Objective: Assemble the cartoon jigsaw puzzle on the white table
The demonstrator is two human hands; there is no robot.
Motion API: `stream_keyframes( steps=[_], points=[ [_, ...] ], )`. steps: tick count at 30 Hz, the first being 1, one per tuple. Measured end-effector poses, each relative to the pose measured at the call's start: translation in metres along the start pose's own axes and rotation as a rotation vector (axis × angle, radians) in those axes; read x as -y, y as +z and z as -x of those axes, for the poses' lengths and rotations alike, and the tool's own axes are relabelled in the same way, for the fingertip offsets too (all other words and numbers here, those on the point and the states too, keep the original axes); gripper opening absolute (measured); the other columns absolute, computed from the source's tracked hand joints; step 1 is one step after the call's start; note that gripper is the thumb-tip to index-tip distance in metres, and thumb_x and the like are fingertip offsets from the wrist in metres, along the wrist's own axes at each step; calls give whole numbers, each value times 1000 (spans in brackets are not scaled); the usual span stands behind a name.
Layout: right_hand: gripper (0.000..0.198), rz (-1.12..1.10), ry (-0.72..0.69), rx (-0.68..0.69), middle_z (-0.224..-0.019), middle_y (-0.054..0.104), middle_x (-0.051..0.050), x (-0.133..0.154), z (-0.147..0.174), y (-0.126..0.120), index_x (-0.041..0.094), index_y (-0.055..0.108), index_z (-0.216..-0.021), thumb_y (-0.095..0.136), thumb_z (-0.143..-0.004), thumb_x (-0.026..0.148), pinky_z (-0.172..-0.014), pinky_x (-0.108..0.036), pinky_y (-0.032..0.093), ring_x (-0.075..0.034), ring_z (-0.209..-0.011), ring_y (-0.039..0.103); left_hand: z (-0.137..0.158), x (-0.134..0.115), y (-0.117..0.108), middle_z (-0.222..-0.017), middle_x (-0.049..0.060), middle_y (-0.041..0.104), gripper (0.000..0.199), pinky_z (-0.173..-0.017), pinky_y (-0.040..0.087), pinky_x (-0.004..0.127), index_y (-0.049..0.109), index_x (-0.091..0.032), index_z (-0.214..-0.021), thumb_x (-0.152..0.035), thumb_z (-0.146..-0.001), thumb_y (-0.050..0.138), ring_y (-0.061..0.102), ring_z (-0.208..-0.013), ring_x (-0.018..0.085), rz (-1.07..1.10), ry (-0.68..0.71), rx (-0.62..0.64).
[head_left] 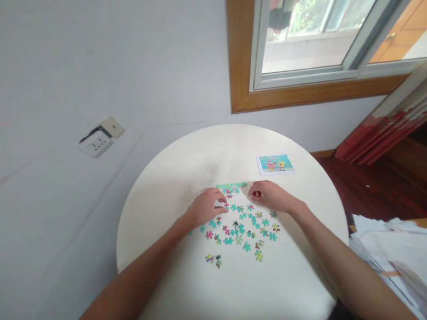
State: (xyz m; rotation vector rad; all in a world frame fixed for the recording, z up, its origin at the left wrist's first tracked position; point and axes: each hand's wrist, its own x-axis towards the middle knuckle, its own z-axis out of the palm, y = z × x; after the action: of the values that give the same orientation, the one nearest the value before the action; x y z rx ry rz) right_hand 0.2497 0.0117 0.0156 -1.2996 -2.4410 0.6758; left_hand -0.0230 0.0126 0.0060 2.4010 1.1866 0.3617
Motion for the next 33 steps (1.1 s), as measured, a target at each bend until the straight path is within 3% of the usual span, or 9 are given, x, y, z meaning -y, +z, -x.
stream_keyframes(
  steps=[7, 21, 28, 33],
  points=[
    [4, 42, 7, 171, -81, 66, -2, 11, 2, 5, 22, 68, -79, 68, -77, 18, -62, -26, 37, -15, -70, 57, 0, 2, 0, -88, 1, 67, 14, -84, 44, 31, 69, -21, -87, -26, -76, 76, 60, -90, 19, 10, 22, 5],
    [15, 66, -29, 158, -94, 62, -7, 11, 5, 12, 19, 60, -82, 61, -74, 7, -73, -29, 43, -18, -84, 56, 0, 0, -1, -88, 1, 67, 15, -83, 44, 30, 70, -21, -89, -25, -76, 76, 60, -90, 19, 12, 34, 24],
    [14, -36, 9, 204, -73, 61, -1, 14, 4, 5, 19, 59, -76, 56, -73, 6, -60, -25, 34, -13, -66, 52, 1, 0, -2, -92, 3, 67, 13, -86, 45, 31, 70, -21, -90, -24, -78, 75, 60, -93, 20, 15, 46, 26],
    [13, -101, 3, 138, -70, 61, 0, 14, 4, 3, 19, 59, -76, 52, -76, 8, -58, -24, 32, -11, -62, 50, 1, 1, -1, -93, 3, 68, 12, -88, 45, 31, 71, -21, -90, -25, -79, 74, 60, -94, 20, 34, 54, 31]
  ],
)
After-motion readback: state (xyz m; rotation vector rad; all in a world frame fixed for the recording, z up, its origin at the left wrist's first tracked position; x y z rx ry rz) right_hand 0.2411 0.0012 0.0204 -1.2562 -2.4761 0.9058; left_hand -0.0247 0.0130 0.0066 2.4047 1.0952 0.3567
